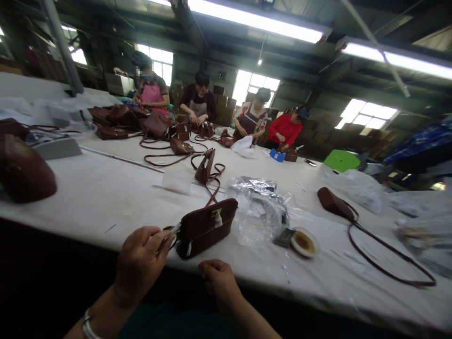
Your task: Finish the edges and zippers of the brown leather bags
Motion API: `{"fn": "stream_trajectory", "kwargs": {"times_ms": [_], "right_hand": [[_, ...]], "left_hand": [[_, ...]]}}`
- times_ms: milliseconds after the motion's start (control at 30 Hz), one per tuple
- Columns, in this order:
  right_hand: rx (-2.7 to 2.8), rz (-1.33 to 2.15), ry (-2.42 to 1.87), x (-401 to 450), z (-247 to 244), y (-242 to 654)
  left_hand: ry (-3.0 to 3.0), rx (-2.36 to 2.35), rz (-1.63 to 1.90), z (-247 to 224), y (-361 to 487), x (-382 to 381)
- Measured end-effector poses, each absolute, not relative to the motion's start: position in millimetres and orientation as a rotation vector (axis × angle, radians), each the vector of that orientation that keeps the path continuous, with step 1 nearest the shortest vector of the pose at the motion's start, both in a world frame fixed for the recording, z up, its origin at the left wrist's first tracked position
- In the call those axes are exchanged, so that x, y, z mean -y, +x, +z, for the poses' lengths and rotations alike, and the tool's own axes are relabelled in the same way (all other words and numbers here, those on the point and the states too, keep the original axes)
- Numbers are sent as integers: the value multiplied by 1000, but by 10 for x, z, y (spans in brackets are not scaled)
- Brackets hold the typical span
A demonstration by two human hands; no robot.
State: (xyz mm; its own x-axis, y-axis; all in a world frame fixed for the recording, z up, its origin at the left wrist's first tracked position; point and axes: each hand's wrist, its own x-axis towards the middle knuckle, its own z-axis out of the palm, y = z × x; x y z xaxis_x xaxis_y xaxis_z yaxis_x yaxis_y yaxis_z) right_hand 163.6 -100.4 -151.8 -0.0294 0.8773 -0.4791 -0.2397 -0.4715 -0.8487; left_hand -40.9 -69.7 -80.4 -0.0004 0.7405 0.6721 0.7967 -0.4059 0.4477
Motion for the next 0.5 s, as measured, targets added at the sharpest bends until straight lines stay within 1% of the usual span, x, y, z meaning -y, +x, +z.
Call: {"fn": "stream_trajectory", "kwargs": {"times_ms": [100,200,267,333,400,500], "right_hand": [[727,1596,-1416,1063,-1639,1719],[884,1434,-1471,1123,-1744,1841],[1064,1211,-1487,1149,-1766,1941],[1235,974,-1474,1159,-1749,2042],[1374,788,-1445,1158,-1723,2132],[1519,600,-1407,1149,-1753,2236]], "left_hand": [[-2275,1580,-1305,-802,-408,703],[-2426,1477,-1545,-639,-384,672],[-2423,1519,-1749,-476,-321,577],[-2437,1649,-1848,-329,-216,426],[-2542,1842,-1814,-246,-88,263],[-2728,2110,-1582,-248,80,85]]}}
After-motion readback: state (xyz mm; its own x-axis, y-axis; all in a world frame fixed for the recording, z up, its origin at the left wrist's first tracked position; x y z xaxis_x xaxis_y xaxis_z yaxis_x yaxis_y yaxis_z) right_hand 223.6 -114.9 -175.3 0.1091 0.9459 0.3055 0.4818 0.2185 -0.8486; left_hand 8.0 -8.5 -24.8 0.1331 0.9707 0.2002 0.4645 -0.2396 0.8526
